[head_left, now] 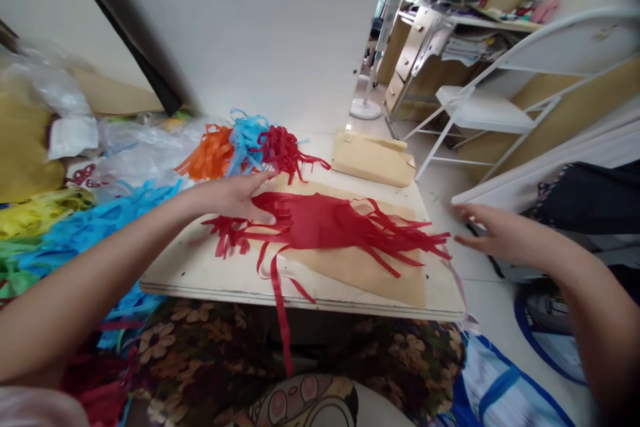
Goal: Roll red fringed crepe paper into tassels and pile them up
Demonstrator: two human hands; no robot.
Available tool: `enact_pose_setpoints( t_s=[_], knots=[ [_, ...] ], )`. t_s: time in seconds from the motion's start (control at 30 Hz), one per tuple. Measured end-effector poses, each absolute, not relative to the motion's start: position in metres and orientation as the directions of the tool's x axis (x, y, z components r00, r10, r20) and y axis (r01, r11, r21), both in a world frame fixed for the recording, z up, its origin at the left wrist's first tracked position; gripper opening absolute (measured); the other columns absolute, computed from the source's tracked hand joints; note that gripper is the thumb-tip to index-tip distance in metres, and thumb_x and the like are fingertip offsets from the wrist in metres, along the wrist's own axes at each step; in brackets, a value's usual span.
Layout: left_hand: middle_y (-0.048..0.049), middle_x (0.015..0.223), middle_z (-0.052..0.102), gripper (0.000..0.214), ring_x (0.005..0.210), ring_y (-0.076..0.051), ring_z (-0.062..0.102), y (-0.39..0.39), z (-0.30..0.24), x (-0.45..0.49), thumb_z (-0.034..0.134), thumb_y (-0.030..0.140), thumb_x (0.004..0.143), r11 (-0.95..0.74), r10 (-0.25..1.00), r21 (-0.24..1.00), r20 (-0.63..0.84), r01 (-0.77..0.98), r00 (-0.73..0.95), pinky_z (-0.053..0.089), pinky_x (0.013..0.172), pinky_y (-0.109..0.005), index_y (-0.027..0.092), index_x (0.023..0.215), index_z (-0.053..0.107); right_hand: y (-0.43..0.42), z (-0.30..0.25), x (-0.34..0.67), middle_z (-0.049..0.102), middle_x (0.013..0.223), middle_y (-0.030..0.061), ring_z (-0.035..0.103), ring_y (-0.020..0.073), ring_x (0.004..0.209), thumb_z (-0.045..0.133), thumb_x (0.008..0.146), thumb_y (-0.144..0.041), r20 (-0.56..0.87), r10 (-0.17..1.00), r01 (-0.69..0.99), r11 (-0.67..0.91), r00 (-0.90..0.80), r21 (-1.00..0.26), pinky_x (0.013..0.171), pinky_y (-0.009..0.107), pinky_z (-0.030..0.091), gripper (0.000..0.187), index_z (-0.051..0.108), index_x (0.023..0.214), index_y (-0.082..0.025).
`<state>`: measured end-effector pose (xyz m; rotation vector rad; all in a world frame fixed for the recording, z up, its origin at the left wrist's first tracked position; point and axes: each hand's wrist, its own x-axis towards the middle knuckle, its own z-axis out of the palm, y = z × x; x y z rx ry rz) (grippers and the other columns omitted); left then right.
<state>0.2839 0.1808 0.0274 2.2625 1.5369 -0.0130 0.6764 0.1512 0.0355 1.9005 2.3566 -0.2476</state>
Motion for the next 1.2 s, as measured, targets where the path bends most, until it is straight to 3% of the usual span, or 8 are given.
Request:
enact_pose_setpoints(
  t_s=[0.1, 0.17, 0.23, 0.33, 0.47, 0.7, 1.0, 1.2],
  knots=[
    [-0.0142, 0.126, 0.033, 0.063, 0.115, -0.030, 0.028, 0.158, 0.023, 0.299, 0.048, 0.057, 0.062, -0.526, 0.851, 0.202, 0.116, 0.826, 0.513, 0.024, 0.091, -0.045, 0.019, 0.112, 0.043, 0.143, 0.036, 0.641, 0.044, 0.110, 0.0173, 0.044, 0.0268, 0.096, 0.040, 0.079, -0.030, 0.144, 0.884, 0.895, 0.433, -0.445, 0.106, 0.080, 0.042, 0.034, 0.031, 0.053, 0.102, -0.014],
    [-0.0120, 0.129, 0.028, 0.047, 0.117, -0.030, 0.023, 0.138, 0.013, 0.311, 0.044, 0.056, 0.067, -0.680, 0.732, 0.116, 0.169, 0.724, 0.661, 0.015, 0.093, -0.051, 0.022, 0.095, 0.056, 0.136, 0.028, 0.610, 0.040, 0.117, 0.0117, 0.036, 0.0264, 0.106, 0.043, 0.078, -0.033, 0.166, 0.703, 0.720, 0.689, -0.692, 0.081, 0.086, 0.043, 0.029, 0.026, 0.057, 0.097, -0.023],
    [-0.0115, 0.130, 0.027, 0.044, 0.119, -0.031, 0.020, 0.121, 0.002, 0.318, 0.041, 0.057, 0.068, -0.767, 0.639, 0.051, 0.159, 0.640, 0.753, 0.007, 0.092, -0.056, 0.023, 0.088, 0.059, 0.132, 0.016, 0.586, 0.033, 0.124, 0.0087, 0.026, 0.0272, 0.114, 0.045, 0.077, -0.033, 0.111, 0.614, 0.623, 0.778, -0.781, 0.079, 0.090, 0.048, 0.020, 0.023, 0.057, 0.095, -0.026],
    [-0.0102, 0.130, 0.029, 0.042, 0.120, -0.031, 0.017, 0.111, -0.011, 0.306, 0.043, 0.056, 0.067, -0.777, 0.625, 0.013, 0.147, 0.630, 0.767, 0.005, 0.093, -0.056, 0.023, 0.085, 0.060, 0.131, 0.001, 0.573, 0.027, 0.128, 0.0084, 0.018, 0.0272, 0.118, 0.047, 0.076, -0.033, 0.059, 0.605, 0.608, 0.792, -0.794, 0.054, 0.093, 0.049, 0.013, 0.019, 0.060, 0.088, -0.025],
    [-0.0037, 0.132, 0.024, 0.028, 0.119, -0.028, 0.019, 0.122, -0.013, 0.258, 0.043, 0.044, 0.074, -0.713, 0.701, 0.086, 0.105, 0.696, 0.705, 0.014, 0.096, -0.048, 0.024, 0.080, 0.062, 0.136, -0.005, 0.580, 0.026, 0.128, 0.0084, 0.019, 0.0269, 0.117, 0.050, 0.075, -0.035, 0.025, 0.617, 0.617, 0.787, -0.786, 0.001, 0.093, 0.048, 0.017, 0.020, 0.059, 0.090, -0.025],
    [0.0009, 0.133, 0.016, 0.040, 0.119, -0.023, 0.016, 0.137, 0.008, 0.223, 0.023, 0.026, 0.086, -0.587, 0.796, 0.170, -0.058, 0.792, 0.602, 0.017, 0.098, -0.041, 0.016, 0.084, 0.061, 0.136, -0.006, 0.583, 0.030, 0.126, 0.0074, 0.024, 0.0261, 0.115, 0.049, 0.076, -0.035, 0.048, 0.607, 0.607, 0.794, -0.793, -0.024, 0.090, 0.046, 0.022, 0.019, 0.060, 0.088, -0.024],
    [-0.0032, 0.133, 0.015, 0.026, 0.118, -0.027, 0.018, 0.114, -0.007, 0.249, 0.038, 0.033, 0.078, -0.742, 0.670, 0.126, 0.133, 0.658, 0.730, 0.019, 0.096, -0.044, 0.022, 0.090, 0.058, 0.126, -0.004, 0.559, 0.053, 0.101, 0.0046, 0.044, 0.0193, 0.091, 0.044, 0.079, -0.029, 0.351, 0.587, 0.647, 0.759, -0.729, 0.074, 0.085, 0.039, 0.028, 0.019, 0.060, 0.075, -0.019],
    [-0.0037, 0.131, 0.021, 0.023, 0.118, -0.029, 0.018, 0.110, -0.020, 0.231, 0.042, 0.034, 0.075, -0.732, 0.679, 0.017, 0.107, 0.681, 0.727, 0.016, 0.094, -0.051, 0.026, 0.088, 0.060, 0.129, -0.023, 0.529, 0.053, 0.097, 0.0048, 0.043, 0.0203, 0.089, 0.046, 0.077, -0.023, 0.256, 0.698, 0.740, 0.659, -0.668, 0.133, 0.091, 0.043, 0.018, 0.016, 0.060, 0.073, -0.018]
  ],
)
